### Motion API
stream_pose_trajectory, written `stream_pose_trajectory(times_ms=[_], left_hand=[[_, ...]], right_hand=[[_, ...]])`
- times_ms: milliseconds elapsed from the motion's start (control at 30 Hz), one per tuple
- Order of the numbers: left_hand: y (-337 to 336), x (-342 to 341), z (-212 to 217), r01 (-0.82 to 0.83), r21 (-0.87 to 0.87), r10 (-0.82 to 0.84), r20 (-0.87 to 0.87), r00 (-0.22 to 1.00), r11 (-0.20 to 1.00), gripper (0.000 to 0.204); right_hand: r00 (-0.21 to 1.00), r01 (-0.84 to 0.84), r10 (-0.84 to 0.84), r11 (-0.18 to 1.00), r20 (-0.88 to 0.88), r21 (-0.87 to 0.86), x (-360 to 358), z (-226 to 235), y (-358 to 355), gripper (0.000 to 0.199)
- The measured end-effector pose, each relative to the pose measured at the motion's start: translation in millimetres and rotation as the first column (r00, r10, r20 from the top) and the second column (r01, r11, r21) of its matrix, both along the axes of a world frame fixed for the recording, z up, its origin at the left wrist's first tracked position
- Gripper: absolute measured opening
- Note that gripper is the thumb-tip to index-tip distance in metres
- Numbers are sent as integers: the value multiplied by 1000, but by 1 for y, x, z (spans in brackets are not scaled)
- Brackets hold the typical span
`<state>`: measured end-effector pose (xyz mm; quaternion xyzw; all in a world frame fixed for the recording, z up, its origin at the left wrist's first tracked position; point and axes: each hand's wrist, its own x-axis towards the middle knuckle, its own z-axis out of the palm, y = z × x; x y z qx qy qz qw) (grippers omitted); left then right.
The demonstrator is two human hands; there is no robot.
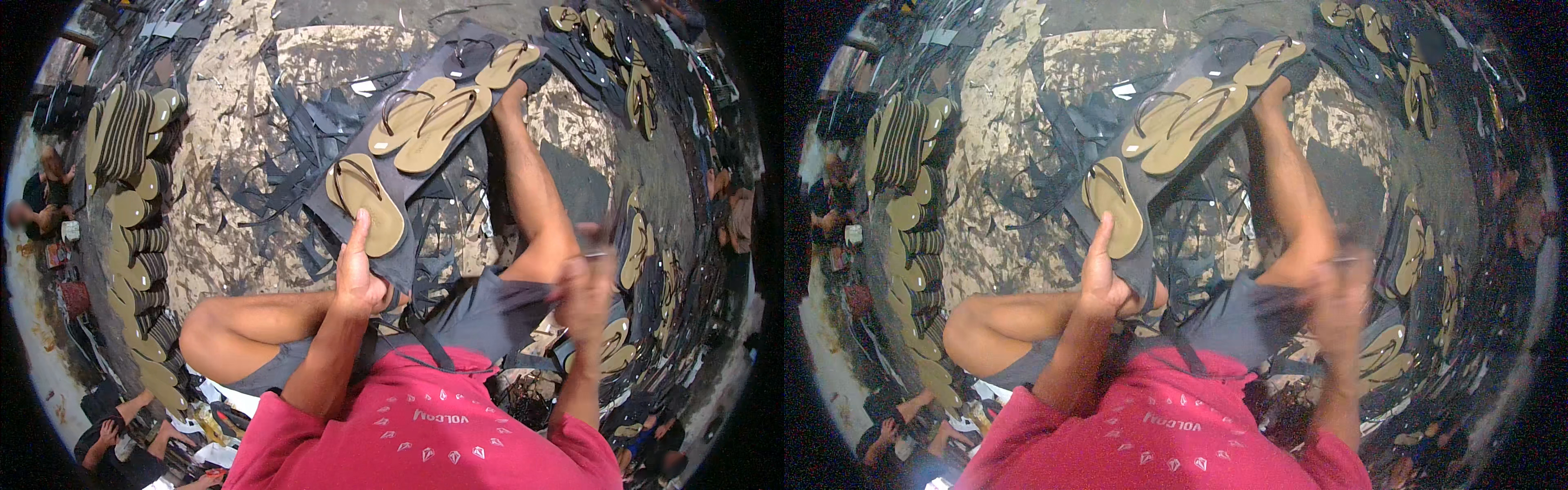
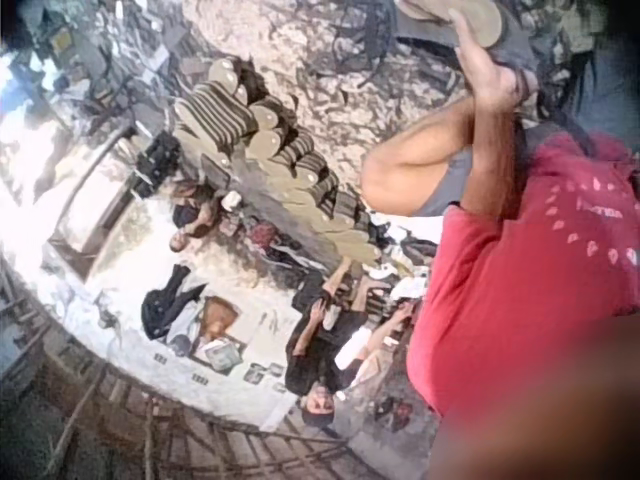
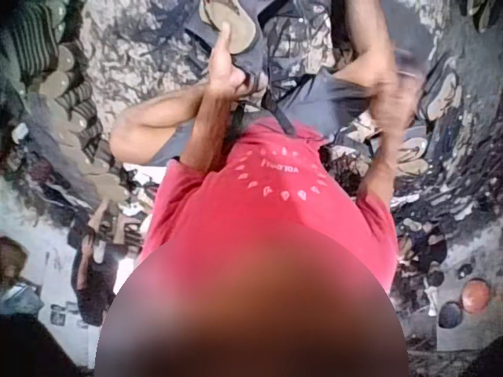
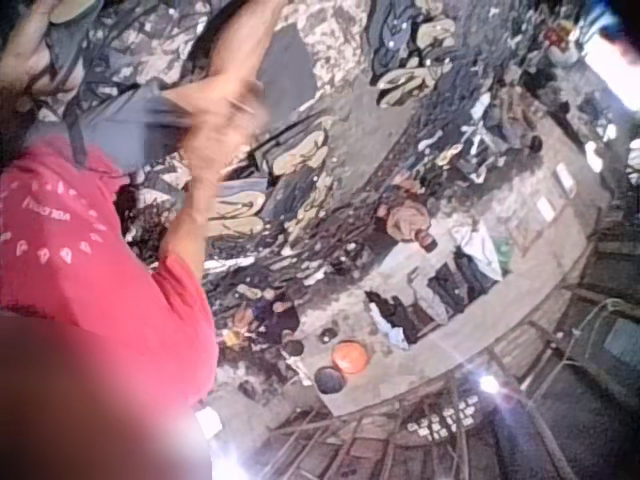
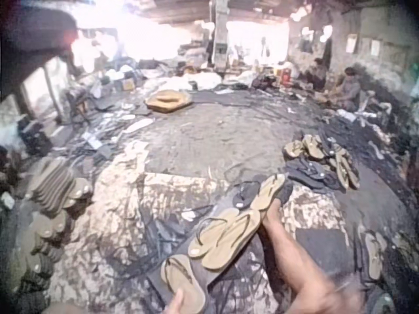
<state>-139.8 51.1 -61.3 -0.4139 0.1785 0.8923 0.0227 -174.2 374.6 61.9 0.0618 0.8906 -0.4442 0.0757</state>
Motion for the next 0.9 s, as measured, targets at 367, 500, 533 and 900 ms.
stream_pose_trajectory(times_ms=[367,500,533,900], left_hand=[[-8,-6,12,1,50,0,-15,1000,999,44],[-7,0,4,-10,15,10,0,1000,1000,46],[-8,2,1,-6,-3,6,-56,998,1000,47],[-48,42,45,77,-269,-58,78,995,960,52]], right_hand=[[801,-585,540,798,258,146,-22,-91,-147,44],[775,-617,583,781,243,95,-66,-140,-183,37],[732,-664,586,727,346,175,-78,-157,-192,35],[761,-635,641,767,97,-90,-139,-207,-325,40]])
